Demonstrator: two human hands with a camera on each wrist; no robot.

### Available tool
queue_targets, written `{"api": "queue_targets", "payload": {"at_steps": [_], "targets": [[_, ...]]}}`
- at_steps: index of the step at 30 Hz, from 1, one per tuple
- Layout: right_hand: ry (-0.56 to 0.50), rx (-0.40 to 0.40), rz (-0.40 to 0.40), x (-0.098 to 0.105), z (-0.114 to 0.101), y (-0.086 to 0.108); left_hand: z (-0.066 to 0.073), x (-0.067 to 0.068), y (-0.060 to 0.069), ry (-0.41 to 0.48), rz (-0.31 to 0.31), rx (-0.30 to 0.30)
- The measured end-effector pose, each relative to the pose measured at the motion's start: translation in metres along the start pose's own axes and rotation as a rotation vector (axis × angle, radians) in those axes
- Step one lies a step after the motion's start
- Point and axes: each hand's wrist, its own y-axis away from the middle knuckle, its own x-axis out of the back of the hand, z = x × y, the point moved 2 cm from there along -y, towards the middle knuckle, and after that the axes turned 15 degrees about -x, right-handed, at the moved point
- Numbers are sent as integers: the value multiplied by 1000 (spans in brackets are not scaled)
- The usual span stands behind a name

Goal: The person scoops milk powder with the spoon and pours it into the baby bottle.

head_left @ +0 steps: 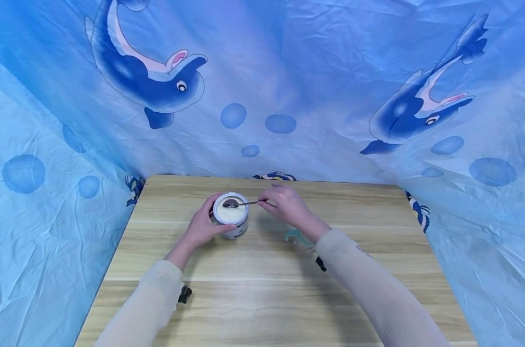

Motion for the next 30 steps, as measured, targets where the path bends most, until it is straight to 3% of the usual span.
{"api": "queue_targets", "payload": {"at_steps": [10, 16, 23, 30], "targets": [[-275, -119, -72, -8, 12, 3, 0, 0, -1, 37, -1, -6], [-388, -203, -125, -9, 19, 1, 0, 0, -1, 36, 2, -1], [-374, -235, -160, -3, 27, -9, 0, 1, -1, 24, 3, 6], [-338, -216, -186, -3, 32, -14, 1, 1, -1, 23, -4, 4]]}}
